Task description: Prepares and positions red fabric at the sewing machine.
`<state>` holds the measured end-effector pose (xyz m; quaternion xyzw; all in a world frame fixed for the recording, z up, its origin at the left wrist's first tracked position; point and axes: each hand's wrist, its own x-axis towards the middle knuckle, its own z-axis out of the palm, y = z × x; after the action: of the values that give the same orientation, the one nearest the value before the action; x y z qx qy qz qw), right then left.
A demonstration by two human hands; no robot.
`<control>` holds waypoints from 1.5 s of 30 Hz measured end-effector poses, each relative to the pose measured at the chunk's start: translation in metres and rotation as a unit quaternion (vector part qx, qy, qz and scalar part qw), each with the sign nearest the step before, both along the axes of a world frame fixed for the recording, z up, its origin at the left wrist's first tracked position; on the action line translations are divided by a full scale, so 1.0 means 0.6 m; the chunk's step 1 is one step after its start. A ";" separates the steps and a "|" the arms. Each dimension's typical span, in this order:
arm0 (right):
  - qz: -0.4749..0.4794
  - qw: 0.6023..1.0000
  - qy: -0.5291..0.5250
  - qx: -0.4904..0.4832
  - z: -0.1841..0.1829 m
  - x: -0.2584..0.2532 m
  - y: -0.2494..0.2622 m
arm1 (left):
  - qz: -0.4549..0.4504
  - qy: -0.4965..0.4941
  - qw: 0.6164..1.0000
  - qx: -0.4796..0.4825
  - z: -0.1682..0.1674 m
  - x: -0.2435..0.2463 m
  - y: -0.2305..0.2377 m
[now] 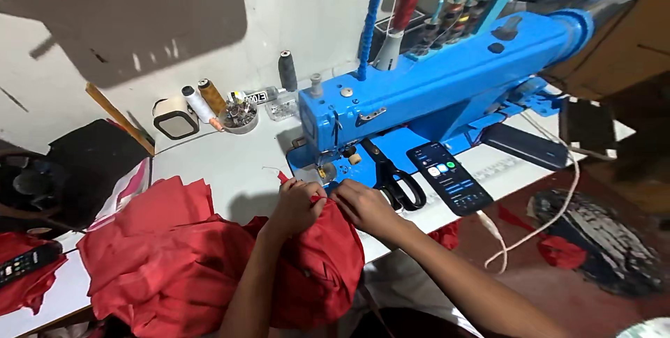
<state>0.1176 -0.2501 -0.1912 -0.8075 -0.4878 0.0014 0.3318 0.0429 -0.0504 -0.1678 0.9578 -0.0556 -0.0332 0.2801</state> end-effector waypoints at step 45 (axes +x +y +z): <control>0.022 0.969 0.214 0.117 0.073 -0.039 -0.019 | 0.004 -0.096 0.986 -0.138 -0.004 -0.028 -0.038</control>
<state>0.0943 -0.2613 -0.1477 -0.7330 -0.4195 0.1243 0.5209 0.0260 -0.0731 -0.1705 0.9087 -0.0827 0.0682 0.4034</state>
